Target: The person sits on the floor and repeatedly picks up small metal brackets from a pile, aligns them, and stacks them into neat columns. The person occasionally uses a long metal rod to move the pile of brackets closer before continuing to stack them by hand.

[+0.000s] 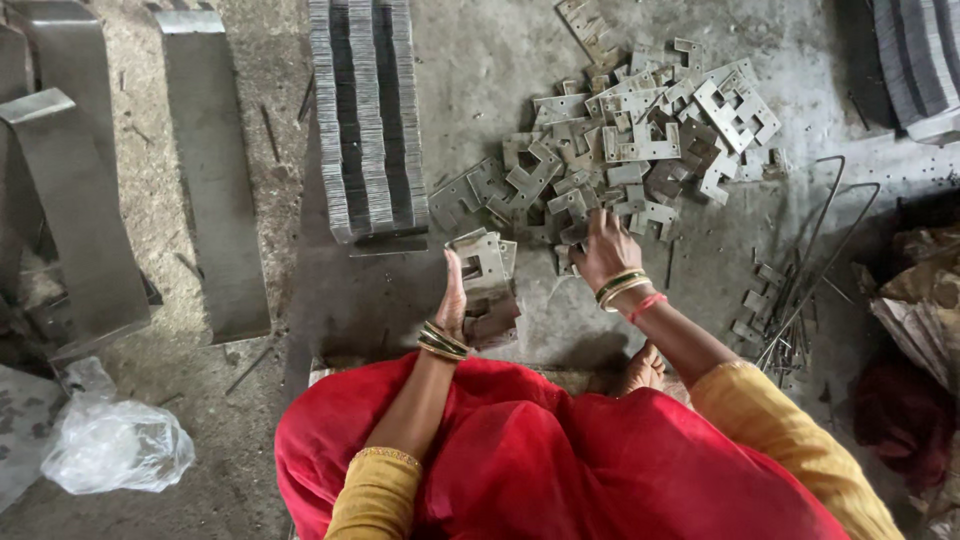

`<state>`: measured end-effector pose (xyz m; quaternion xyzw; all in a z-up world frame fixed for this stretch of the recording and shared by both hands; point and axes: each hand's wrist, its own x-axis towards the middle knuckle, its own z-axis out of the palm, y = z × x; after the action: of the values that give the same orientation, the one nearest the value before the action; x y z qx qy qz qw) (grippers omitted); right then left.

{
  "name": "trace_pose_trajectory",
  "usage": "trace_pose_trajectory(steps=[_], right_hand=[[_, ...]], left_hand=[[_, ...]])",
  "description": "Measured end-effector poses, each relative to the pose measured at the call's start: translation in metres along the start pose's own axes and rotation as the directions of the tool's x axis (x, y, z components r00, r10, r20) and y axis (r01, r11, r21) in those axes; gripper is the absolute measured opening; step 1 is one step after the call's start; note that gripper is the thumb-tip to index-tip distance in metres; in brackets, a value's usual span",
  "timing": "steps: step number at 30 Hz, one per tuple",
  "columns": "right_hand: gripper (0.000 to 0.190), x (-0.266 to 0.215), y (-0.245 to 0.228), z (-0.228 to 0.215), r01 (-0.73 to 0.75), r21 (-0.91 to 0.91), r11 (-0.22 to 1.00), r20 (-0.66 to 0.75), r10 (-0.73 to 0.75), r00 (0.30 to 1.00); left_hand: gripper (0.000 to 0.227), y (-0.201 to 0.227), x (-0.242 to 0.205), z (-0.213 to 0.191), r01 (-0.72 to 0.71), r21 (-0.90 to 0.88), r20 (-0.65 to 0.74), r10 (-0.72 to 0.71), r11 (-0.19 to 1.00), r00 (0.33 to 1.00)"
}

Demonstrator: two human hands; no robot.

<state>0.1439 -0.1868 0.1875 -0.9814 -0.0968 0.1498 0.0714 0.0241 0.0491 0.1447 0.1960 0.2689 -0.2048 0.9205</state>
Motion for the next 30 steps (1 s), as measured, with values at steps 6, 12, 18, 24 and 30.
trace_pose_trajectory(steps=[6, 12, 18, 24, 30], right_hand=[[0.085, 0.015, 0.014, 0.002, -0.113, 0.072, 0.991, -0.025, 0.115, 0.993], [0.062, -0.028, -0.02, 0.008, -0.064, 0.55, 0.833, 0.103, 0.009, 0.995], [0.035, -0.026, -0.04, 0.043, 0.082, 0.647, 0.758, 0.049, -0.149, 0.988], [0.028, -0.021, -0.033, 0.052, -0.066, 0.802, 0.594, 0.136, -0.075, 0.988], [0.03, -0.046, -0.048, -0.017, -0.128, 0.875, 0.467, 0.189, -0.087, 0.978]], left_hand=[[0.076, -0.007, 0.008, -0.016, 0.039, -0.051, 0.055, -0.036, 0.998, 0.998], [0.084, -0.024, 0.034, -0.048, 0.024, 0.321, -0.073, -0.001, 0.947, 0.997], [0.092, -0.044, 0.046, -0.067, -0.015, 0.481, 0.003, 0.016, 0.877, 1.0], [0.109, -0.049, 0.051, -0.075, -0.017, 0.575, -0.026, 0.039, 0.818, 0.999], [0.116, -0.055, 0.064, -0.076, 0.04, 0.581, -0.099, 0.022, 0.813, 0.995]])
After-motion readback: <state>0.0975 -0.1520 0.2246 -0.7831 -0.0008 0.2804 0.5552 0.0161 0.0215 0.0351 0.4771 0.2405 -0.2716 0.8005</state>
